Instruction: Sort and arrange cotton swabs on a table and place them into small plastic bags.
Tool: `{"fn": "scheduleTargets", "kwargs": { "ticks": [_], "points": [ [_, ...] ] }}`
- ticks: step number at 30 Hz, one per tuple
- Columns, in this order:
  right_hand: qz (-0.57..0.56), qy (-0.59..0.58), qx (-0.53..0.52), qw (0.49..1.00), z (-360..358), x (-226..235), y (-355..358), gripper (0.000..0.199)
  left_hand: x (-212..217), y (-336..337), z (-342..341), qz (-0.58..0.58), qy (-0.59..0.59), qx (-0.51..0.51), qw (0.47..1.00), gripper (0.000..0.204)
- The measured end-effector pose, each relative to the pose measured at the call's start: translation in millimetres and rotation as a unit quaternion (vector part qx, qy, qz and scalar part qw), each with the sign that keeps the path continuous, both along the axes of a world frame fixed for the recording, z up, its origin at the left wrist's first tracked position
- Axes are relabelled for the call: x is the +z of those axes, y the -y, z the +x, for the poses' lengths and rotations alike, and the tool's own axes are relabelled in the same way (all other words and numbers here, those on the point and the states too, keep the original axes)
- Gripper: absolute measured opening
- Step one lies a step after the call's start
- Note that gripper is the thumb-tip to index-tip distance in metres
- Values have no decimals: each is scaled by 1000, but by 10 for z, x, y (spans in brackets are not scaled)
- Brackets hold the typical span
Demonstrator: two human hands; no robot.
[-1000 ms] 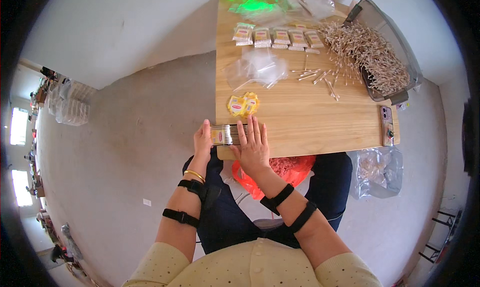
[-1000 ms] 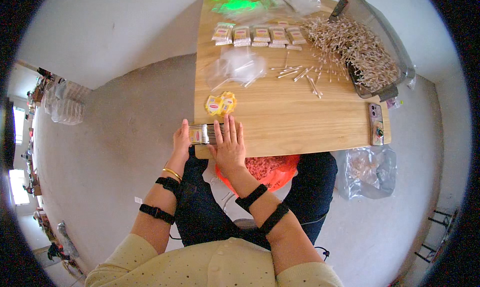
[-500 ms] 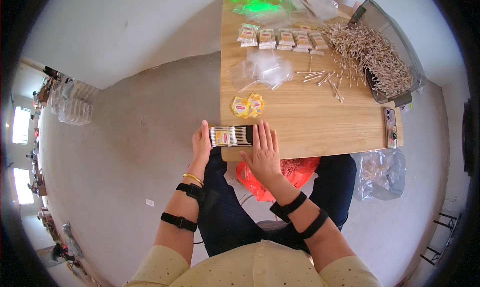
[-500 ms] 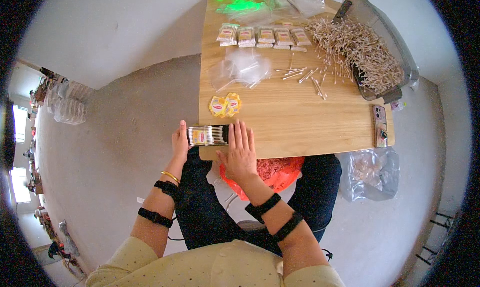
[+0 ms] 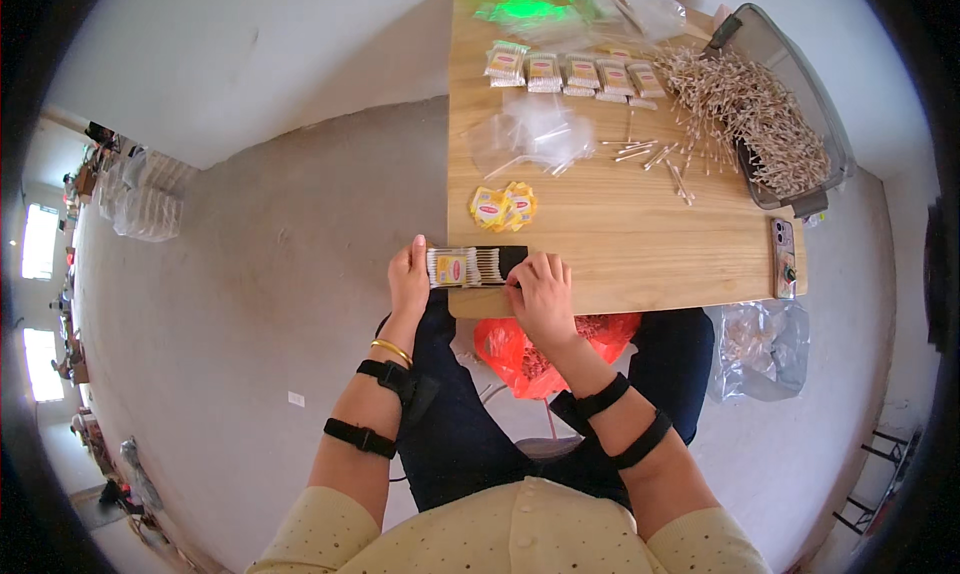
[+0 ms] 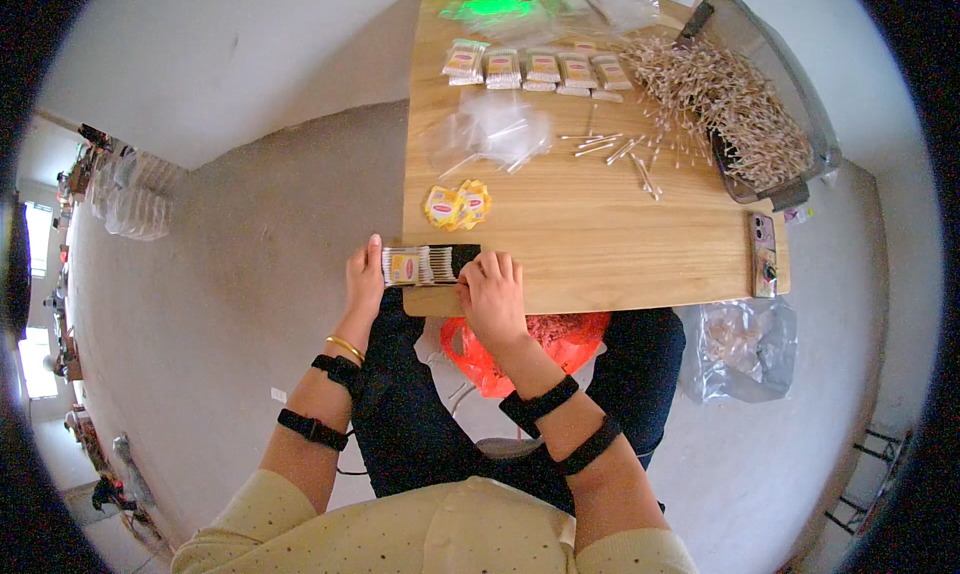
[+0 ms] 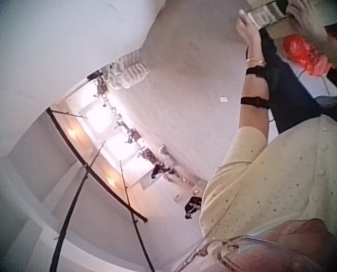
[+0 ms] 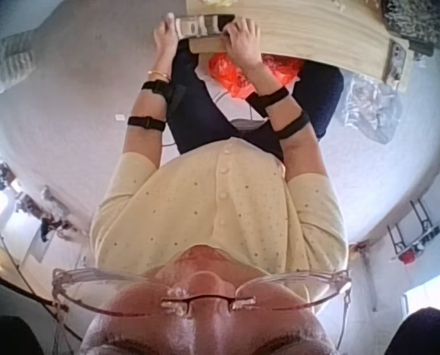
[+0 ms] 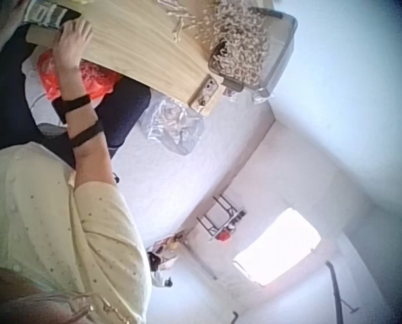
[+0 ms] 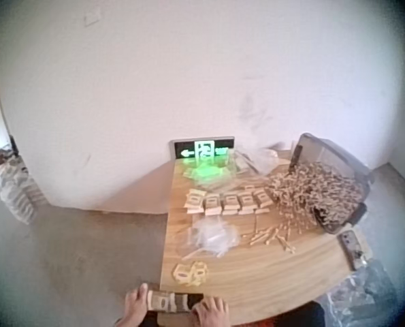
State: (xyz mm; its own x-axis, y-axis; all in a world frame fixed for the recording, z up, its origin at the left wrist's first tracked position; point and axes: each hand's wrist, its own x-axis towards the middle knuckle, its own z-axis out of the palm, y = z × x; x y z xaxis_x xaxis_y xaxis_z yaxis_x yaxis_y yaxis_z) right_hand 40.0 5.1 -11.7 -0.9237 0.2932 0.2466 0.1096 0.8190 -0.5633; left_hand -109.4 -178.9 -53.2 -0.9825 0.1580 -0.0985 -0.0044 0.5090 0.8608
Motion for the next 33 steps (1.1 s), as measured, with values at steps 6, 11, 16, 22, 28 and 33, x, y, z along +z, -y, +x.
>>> {"fn": "scheduleTargets", "kwargs": {
  "ticks": [6,11,16,22,28,33],
  "points": [
    [108,-8,51,993,-58,-51,-27,14,34,-27,15,-26,-23,4,999,59],
    [119,-34,77,989,-161,-71,85,15,0,-36,10,-42,-65,12,997,60],
    [56,1,77,995,-139,3,55,31,-6,12,-9,-6,-45,17,999,59],
    [136,109,59,983,-28,26,35,98,-80,152,-106,37,57,42,997,57],
    [162,193,47,967,-162,18,347,111,-128,19,-43,-5,-28,-4,1000,54],
    [135,170,45,975,-249,-45,565,109,-227,30,-51,-14,-39,2,999,53]
  ]
}}
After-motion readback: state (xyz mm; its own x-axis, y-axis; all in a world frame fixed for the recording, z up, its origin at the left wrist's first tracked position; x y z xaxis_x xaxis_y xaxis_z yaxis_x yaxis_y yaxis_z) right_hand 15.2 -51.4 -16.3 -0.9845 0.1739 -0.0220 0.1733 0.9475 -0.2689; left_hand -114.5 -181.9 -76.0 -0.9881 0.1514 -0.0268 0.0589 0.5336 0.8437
